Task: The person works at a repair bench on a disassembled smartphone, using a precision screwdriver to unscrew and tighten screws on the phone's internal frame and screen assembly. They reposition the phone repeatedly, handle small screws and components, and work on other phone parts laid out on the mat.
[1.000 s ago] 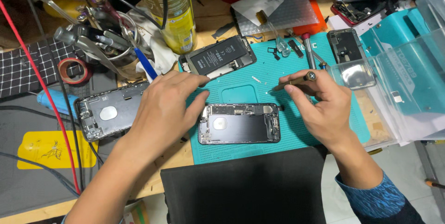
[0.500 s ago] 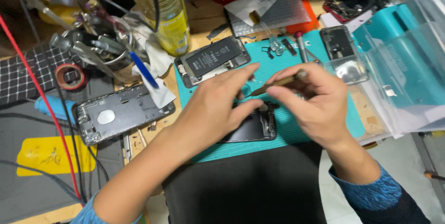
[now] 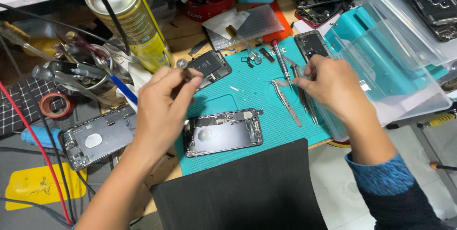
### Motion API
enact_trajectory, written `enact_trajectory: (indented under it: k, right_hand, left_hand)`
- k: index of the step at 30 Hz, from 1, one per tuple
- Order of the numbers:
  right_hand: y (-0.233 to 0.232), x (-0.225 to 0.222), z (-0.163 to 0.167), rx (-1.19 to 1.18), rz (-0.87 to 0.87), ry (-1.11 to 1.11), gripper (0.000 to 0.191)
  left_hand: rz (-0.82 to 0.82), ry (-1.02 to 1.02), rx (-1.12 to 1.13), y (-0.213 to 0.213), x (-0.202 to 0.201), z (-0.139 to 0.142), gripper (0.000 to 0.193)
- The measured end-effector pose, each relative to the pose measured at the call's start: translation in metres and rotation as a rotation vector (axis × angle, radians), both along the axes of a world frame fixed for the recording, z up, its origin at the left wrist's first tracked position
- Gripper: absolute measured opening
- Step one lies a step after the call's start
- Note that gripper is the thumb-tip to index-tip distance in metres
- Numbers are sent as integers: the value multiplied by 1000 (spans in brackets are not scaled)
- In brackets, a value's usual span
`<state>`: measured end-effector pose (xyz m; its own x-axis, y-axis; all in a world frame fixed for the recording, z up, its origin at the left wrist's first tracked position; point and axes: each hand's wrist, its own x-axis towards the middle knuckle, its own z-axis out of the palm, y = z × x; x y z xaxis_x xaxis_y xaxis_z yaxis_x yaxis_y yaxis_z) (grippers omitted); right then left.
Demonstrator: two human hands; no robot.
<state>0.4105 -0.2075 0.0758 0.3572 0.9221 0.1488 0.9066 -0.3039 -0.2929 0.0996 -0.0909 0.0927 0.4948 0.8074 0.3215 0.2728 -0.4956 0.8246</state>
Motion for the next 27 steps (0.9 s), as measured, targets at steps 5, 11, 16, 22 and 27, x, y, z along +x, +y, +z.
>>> enact_trajectory:
  k: [5, 11, 16, 22, 27]
  right_hand:
    - [6, -14, -10, -77, -23, -163, 23]
    - [11, -16, -11, -230, -34, -306, 19]
    - [17, -11, -13, -313, -96, -238, 22]
    - [20, -10, -12, -346, -106, -209, 23]
    - [15, -13, -9, -348, -85, -173, 24]
  left_hand:
    - [-30, -38, -269, -6, -6, 0, 15]
    - [-118, -47, 94, -10, -4, -2, 11]
    - [-121, 27, 194, -16, 4, 0, 10]
    - [-116, 33, 190, -18, 8, 0, 10]
    - [-121, 43, 201, -19, 9, -1, 10]
